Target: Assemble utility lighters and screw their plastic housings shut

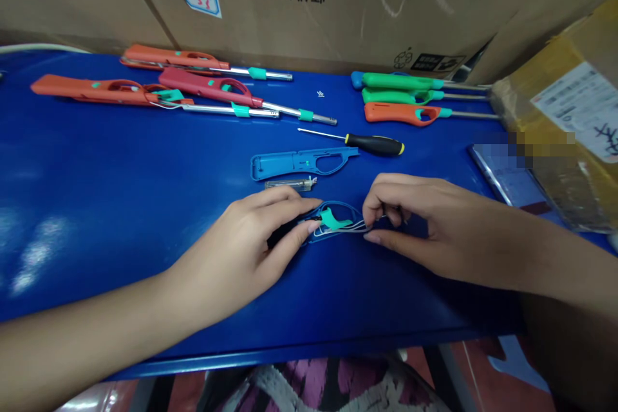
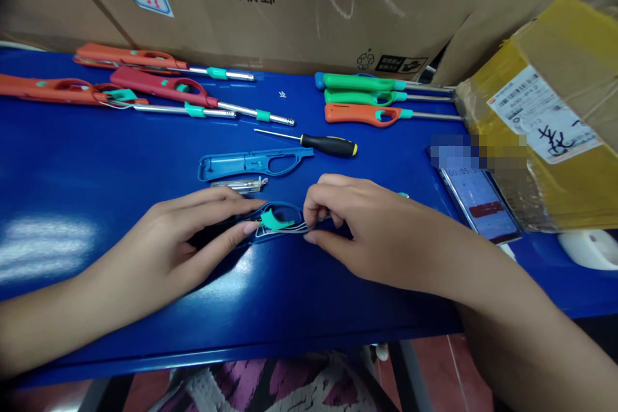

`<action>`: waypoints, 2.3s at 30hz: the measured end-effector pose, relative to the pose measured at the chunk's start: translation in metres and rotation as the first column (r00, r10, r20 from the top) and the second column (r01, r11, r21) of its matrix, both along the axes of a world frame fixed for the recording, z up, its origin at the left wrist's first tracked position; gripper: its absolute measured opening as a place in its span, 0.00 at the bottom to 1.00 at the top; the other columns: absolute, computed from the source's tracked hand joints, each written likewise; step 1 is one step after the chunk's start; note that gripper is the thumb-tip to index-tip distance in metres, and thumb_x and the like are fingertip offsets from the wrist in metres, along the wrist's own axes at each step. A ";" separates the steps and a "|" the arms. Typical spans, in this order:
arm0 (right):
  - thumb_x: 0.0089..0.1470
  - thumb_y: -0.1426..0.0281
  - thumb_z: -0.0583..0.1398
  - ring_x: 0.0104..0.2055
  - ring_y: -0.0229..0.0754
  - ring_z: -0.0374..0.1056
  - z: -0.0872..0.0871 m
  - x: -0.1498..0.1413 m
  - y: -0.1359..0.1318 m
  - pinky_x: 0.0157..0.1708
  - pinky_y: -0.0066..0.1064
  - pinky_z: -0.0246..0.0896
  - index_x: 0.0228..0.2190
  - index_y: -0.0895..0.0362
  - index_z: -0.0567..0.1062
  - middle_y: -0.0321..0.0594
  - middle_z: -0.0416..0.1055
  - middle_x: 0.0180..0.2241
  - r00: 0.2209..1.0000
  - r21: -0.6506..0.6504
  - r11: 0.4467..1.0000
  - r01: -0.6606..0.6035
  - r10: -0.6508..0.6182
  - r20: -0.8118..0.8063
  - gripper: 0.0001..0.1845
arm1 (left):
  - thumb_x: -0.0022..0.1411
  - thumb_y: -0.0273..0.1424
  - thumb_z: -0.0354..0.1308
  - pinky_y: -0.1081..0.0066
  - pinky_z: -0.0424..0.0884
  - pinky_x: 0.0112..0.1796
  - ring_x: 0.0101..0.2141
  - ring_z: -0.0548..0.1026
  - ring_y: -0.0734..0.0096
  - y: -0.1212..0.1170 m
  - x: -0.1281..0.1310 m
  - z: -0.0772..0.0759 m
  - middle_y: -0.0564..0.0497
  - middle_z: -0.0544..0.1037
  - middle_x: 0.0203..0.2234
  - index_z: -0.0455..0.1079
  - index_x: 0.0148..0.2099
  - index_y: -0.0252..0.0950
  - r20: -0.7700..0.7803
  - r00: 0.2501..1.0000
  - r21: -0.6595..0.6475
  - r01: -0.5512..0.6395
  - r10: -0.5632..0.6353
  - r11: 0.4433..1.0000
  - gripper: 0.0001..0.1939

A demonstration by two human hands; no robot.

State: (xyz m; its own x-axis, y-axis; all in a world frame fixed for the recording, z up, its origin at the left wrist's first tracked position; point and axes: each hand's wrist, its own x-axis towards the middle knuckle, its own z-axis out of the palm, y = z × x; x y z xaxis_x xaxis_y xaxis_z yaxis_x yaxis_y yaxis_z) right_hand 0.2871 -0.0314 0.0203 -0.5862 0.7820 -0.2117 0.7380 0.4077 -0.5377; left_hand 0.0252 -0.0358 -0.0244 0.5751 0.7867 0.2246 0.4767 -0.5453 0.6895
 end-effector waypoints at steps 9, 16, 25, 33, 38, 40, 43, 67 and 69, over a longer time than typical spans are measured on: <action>0.59 0.77 0.59 0.38 0.37 0.67 -0.002 -0.003 0.000 0.39 0.31 0.60 0.41 0.50 0.73 0.32 0.73 0.38 0.997 -0.003 1.000 -0.026 0.026 -0.077 0.11 | 0.71 0.31 0.59 0.77 0.71 0.50 0.46 0.78 0.75 0.000 0.000 0.000 0.52 0.80 0.45 0.76 0.56 0.37 0.006 1.000 0.004 0.002 -0.002 1.000 0.13; 0.59 0.60 0.65 0.37 0.38 0.65 -0.007 -0.008 0.004 0.36 0.31 0.60 0.46 0.50 0.72 0.33 0.71 0.41 0.988 0.076 0.991 0.108 -0.098 -0.120 0.15 | 0.71 0.29 0.59 0.75 0.71 0.50 0.46 0.77 0.74 -0.001 -0.001 -0.001 0.52 0.79 0.46 0.74 0.58 0.38 0.021 0.999 0.003 0.033 -0.033 0.999 0.15; 0.60 0.69 0.64 0.42 0.41 0.65 -0.006 -0.010 0.005 0.42 0.33 0.61 0.39 0.54 0.74 0.37 0.69 0.40 0.990 0.273 0.958 -0.088 0.114 -0.081 0.06 | 0.71 0.30 0.59 0.75 0.72 0.52 0.49 0.77 0.73 -0.001 0.000 -0.001 0.51 0.79 0.47 0.75 0.57 0.38 0.061 0.998 -0.023 0.002 0.000 1.000 0.14; 0.70 0.71 0.52 0.38 0.42 0.66 -0.007 -0.009 0.004 0.41 0.38 0.58 0.39 0.58 0.80 0.41 0.73 0.36 0.956 0.459 0.845 -0.275 0.291 0.038 0.16 | 0.69 0.38 0.60 0.79 0.72 0.16 0.20 0.74 0.82 -0.006 0.000 0.001 0.51 0.79 0.46 0.75 0.57 0.44 0.129 0.980 -0.350 -0.101 0.155 0.931 0.16; 0.70 0.72 0.52 0.38 0.42 0.65 -0.007 -0.008 0.004 0.40 0.38 0.58 0.41 0.59 0.80 0.41 0.73 0.36 0.948 0.463 0.836 -0.295 0.317 0.033 0.16 | 0.69 0.37 0.61 0.72 0.79 0.45 0.42 0.80 0.70 -0.003 0.002 0.002 0.53 0.81 0.46 0.77 0.54 0.45 0.110 0.983 -0.254 -0.113 0.145 0.961 0.13; 0.70 0.72 0.52 0.37 0.42 0.65 -0.007 -0.007 0.004 0.39 0.38 0.58 0.41 0.58 0.80 0.41 0.73 0.36 0.948 0.462 0.838 -0.292 0.316 0.027 0.16 | 0.69 0.36 0.61 0.72 0.75 0.52 0.46 0.79 0.70 -0.003 0.002 0.002 0.53 0.81 0.46 0.77 0.54 0.43 0.098 0.986 -0.224 -0.108 0.133 0.968 0.13; 0.69 0.73 0.53 0.37 0.42 0.65 -0.008 -0.006 0.004 0.39 0.38 0.58 0.39 0.58 0.80 0.41 0.74 0.36 0.943 0.467 0.833 -0.297 0.332 0.009 0.15 | 0.70 0.35 0.60 0.74 0.73 0.52 0.47 0.78 0.71 -0.003 0.001 0.002 0.52 0.80 0.48 0.77 0.54 0.41 0.086 0.989 -0.186 -0.100 0.117 0.978 0.13; 0.59 0.69 0.66 0.37 0.37 0.76 0.000 -0.015 -0.002 0.38 0.29 0.69 0.38 0.55 0.80 0.35 0.81 0.37 0.947 0.242 0.970 0.028 0.052 -0.318 0.05 | 0.66 0.33 0.64 0.67 0.76 0.46 0.44 0.79 0.67 -0.006 0.000 0.011 0.51 0.81 0.45 0.72 0.52 0.43 0.128 0.992 -0.002 -0.012 0.012 1.000 0.12; 0.59 0.69 0.66 0.36 0.37 0.75 0.000 -0.015 -0.002 0.37 0.28 0.68 0.37 0.56 0.80 0.35 0.80 0.36 0.946 0.225 0.974 0.029 0.045 -0.320 0.05 | 0.67 0.33 0.63 0.66 0.77 0.47 0.44 0.80 0.66 -0.007 -0.001 0.011 0.51 0.81 0.45 0.72 0.53 0.44 0.121 0.993 -0.009 -0.008 0.009 1.000 0.13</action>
